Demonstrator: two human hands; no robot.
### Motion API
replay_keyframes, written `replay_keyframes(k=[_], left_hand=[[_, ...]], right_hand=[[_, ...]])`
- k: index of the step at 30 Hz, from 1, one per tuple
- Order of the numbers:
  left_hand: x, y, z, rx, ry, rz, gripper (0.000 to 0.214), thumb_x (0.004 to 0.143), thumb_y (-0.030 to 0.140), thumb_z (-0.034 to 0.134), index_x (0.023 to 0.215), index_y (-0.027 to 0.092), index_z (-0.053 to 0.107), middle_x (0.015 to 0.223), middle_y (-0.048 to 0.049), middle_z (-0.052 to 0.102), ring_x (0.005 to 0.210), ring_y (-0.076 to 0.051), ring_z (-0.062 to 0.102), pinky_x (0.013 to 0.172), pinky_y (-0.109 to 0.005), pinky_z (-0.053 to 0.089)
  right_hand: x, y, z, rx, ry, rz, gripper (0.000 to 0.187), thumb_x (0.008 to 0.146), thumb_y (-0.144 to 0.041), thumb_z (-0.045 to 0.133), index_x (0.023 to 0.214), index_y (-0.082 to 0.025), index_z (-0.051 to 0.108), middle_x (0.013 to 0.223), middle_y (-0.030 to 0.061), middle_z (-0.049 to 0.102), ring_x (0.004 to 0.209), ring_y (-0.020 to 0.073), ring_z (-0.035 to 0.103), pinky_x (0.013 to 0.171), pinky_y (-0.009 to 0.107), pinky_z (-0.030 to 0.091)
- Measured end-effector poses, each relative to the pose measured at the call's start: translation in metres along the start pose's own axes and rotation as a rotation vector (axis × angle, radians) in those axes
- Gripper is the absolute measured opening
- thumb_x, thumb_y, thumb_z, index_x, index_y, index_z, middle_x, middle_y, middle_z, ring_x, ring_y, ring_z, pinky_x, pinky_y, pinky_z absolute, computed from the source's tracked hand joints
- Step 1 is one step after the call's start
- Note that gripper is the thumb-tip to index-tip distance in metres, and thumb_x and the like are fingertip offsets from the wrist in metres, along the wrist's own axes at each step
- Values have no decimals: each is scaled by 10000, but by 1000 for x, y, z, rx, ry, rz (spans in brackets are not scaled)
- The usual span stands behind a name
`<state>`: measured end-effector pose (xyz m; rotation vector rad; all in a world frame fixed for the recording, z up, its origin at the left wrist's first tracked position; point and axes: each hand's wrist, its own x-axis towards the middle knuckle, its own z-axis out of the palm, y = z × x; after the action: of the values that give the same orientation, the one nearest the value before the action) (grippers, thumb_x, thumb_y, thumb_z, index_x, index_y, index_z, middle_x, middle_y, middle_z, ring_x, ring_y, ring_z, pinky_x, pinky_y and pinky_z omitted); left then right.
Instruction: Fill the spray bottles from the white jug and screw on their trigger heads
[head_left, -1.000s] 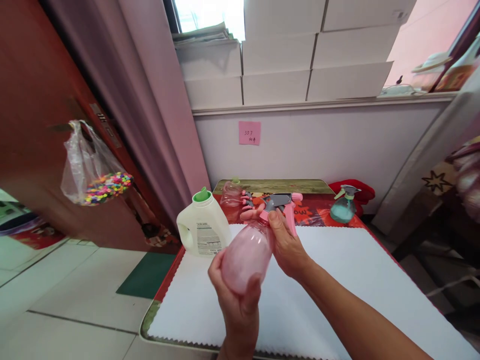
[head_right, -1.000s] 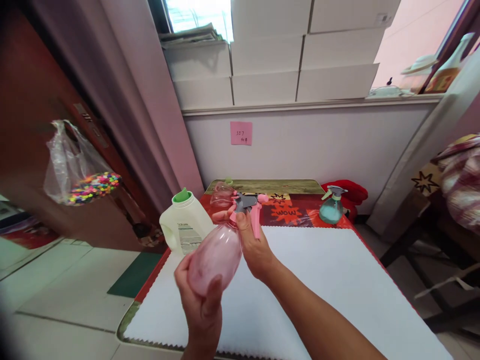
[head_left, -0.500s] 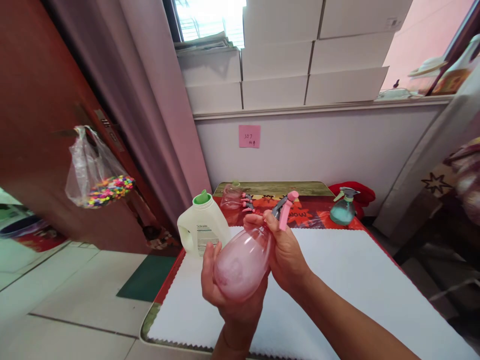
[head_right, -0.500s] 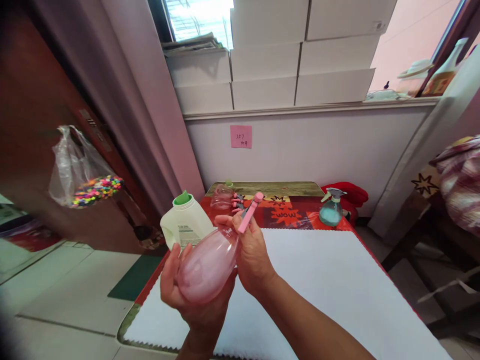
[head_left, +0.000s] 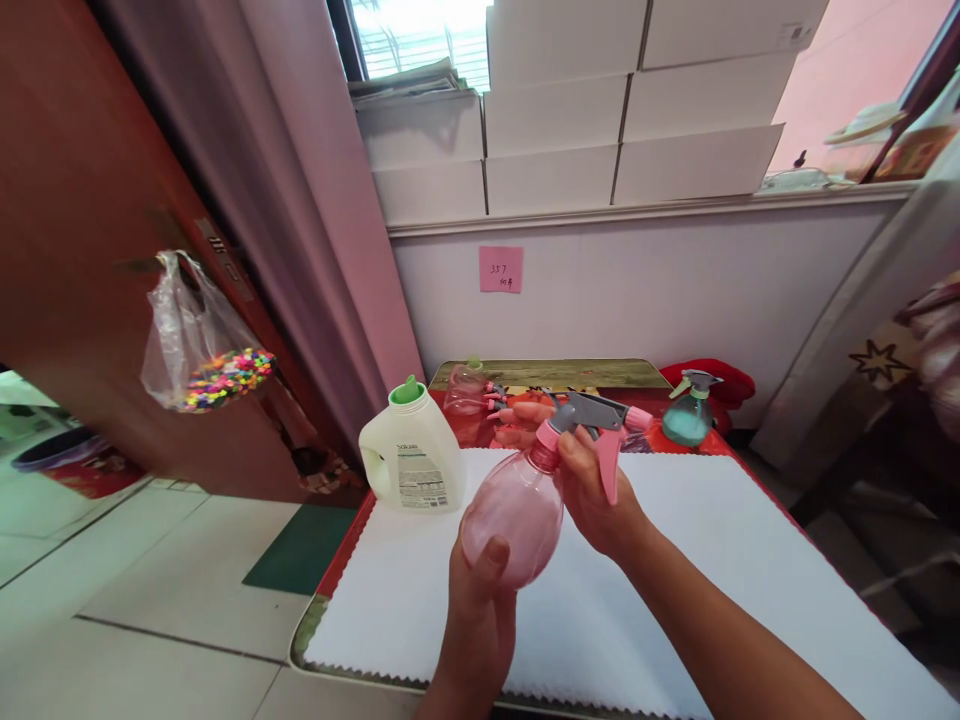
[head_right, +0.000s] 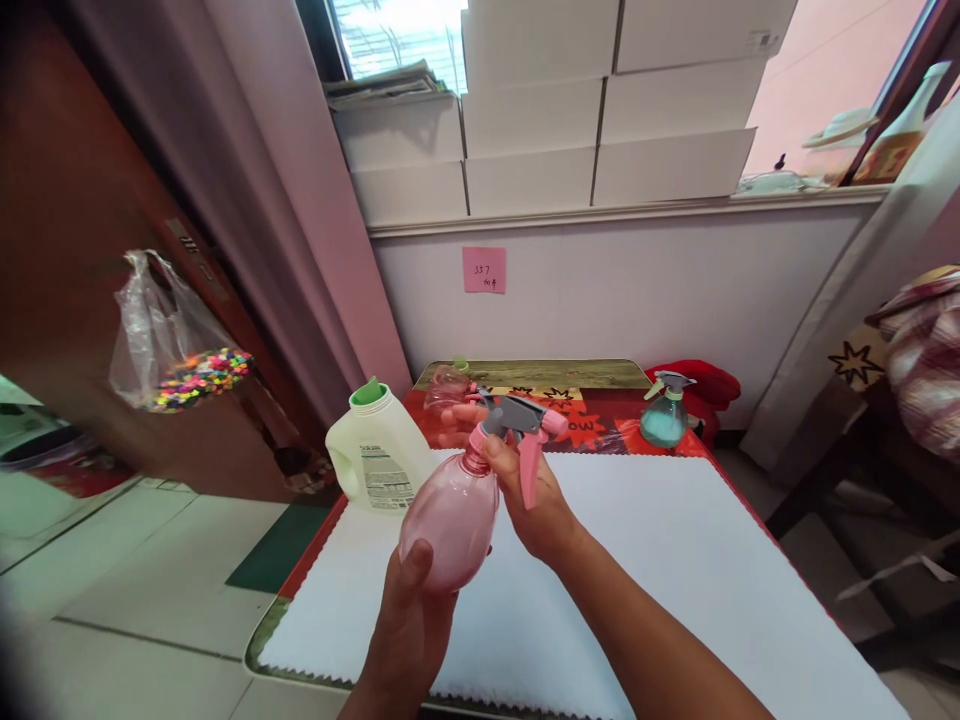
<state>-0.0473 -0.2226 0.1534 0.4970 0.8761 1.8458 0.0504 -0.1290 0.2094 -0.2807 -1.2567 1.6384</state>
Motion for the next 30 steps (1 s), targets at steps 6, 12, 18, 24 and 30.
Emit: replay_keyframes(k=[6, 12, 18, 24, 30], left_hand=[[-2, 2, 1, -74, -31, -241, 761, 758, 653, 718, 1300, 125, 643, 1130, -214, 722, 905, -338, 710, 637, -356, 556], [5, 6, 3, -167, -164, -604, 874, 801, 807, 498, 1110, 14, 697, 845, -250, 728, 618, -249, 690, 430, -254, 459], [5, 8, 7, -135, -153, -616, 825, 841, 777, 462, 1126, 37, 687, 820, -222, 723, 581, -229, 679, 396, -234, 445], [3, 9, 12, -98, -112, -607, 813, 850, 762, 453, 1150, 38, 670, 798, -208, 719, 557, -227, 668, 352, -226, 408], [2, 14, 16, -46, -92, -618, 779, 859, 727, 466, 1184, 44, 651, 781, -199, 722, 537, -219, 659, 322, -212, 372]], right_hand=[[1, 2, -10, 69, 124, -29, 282, 842, -465, 748, 1042, -270, 711, 1078, 64, 754, 1160, 309, 668, 1034, 517, 505], [2, 4, -13, 179, 98, -34, 239, 831, -461, 759, 991, -287, 726, 1060, 47, 761, 1137, 290, 681, 1062, 516, 487], [-2, 11, -13, 150, 101, -4, 301, 846, -482, 729, 1058, -269, 714, 1089, 74, 756, 1171, 304, 661, 1029, 507, 511], [-4, 14, -14, 86, 91, -6, 301, 885, -511, 641, 1033, -256, 703, 1007, 69, 762, 1133, 298, 668, 1037, 478, 486], [2, 11, -14, 100, 30, -9, 249, 903, -486, 585, 955, -252, 650, 923, 55, 761, 1071, 291, 680, 1004, 466, 480]])
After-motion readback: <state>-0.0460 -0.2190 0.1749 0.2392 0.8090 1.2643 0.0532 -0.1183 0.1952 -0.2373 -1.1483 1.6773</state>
